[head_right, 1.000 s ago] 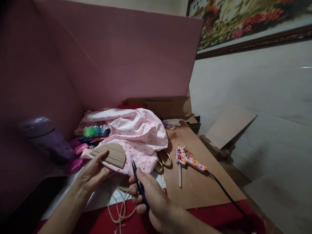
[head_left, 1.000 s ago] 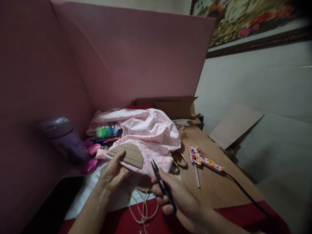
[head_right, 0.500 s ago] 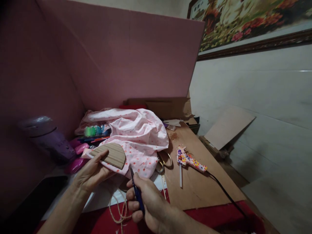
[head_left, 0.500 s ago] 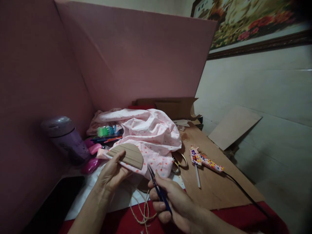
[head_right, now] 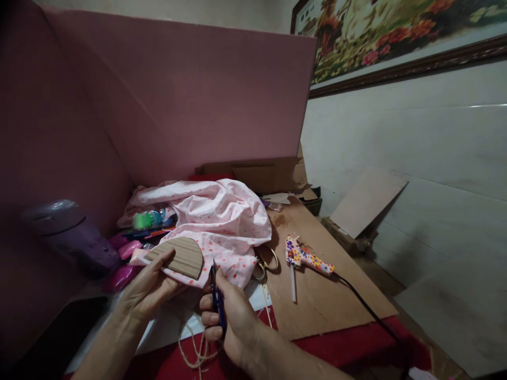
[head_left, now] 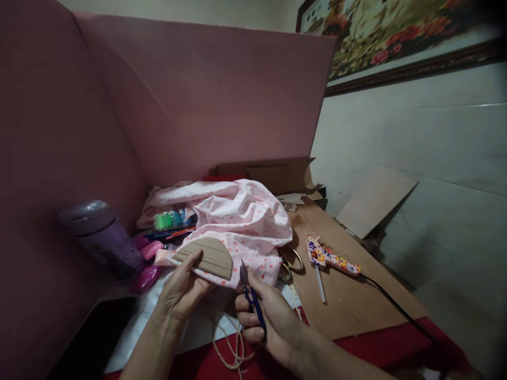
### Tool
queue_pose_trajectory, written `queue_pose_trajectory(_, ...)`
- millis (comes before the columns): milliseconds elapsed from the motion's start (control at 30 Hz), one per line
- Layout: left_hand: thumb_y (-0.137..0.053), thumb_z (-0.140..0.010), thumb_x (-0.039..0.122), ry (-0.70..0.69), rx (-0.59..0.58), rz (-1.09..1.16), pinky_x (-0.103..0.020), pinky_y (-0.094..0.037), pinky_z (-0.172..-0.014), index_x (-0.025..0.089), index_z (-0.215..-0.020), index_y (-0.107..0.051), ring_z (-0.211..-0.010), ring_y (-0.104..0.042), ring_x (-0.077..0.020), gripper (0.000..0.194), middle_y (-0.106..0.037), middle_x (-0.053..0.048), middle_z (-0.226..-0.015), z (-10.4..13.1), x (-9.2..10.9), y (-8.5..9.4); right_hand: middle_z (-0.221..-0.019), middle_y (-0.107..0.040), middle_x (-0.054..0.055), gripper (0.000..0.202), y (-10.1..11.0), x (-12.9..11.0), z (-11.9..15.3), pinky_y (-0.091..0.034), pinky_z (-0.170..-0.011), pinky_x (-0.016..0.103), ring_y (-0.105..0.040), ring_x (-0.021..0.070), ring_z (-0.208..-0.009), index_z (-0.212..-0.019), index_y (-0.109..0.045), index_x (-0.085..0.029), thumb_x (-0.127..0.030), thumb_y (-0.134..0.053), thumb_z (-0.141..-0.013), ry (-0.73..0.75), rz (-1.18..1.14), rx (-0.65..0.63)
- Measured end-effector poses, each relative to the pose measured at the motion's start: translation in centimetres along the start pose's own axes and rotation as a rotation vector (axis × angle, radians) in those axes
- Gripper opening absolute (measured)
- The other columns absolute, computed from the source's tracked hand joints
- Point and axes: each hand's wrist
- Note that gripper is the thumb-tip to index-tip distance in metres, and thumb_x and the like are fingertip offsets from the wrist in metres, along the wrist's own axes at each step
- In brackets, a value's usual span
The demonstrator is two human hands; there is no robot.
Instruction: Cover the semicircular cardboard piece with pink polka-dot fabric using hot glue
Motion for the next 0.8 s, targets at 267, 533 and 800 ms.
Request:
queue_pose_trajectory(267,-0.044,-0.084,0.012,-0.011,0.004,-0.014,-0.043,-0.054,-0.074,0.009,-0.123,-0.046,-0.083,-0.067,-0.0249,0.039,-0.068,-0.015,-0.095,0.1,-0.2,-0.1,-0.053,-0.04,-0.007,0.037,0.2,0.1,-0.7,-0.009,-0.033,0.013,-0.027,0.0006,-0.033,-0.074,-0.041,-0.017,-0.051,-0.038,-0.088,-0.003,0.028,0.023)
queue_pose_trajectory(533,-0.041,-0.085,0.011,-0.049,0.028,-0.076,-0.042,-0.055,-0.073,0.011,-0.122,-0.047,-0.08,-0.067,-0.0232,0.037,-0.068,-0.014,-0.093,0.1,-0.5,-0.4,-0.054,-0.041,-0.007,0.033,-0.1,-0.2,-1.1,-0.009,-0.033,0.013,-0.026,0.0009,-0.032,-0.073,-0.039,-0.018,-0.046,-0.036,-0.09,0.058,0.089,0.071)
queue_pose_trajectory(800,-0.042,-0.085,0.011,-0.018,0.03,-0.041,-0.038,-0.056,-0.073,0.013,-0.122,-0.048,-0.08,-0.067,-0.0224,0.038,-0.068,-0.013,-0.094,0.4,-0.6,-0.6,-0.053,-0.041,-0.006,0.035,-0.1,-0.8,-1.2,-0.01,-0.033,0.013,-0.028,0.001,-0.033,-0.072,-0.04,-0.017,-0.046,-0.034,-0.091,0.059,0.075,0.029)
Point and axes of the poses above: each hand's wrist, its own z-axis away from the middle knuckle, its own y-axis out of the back of the hand, x = y × z
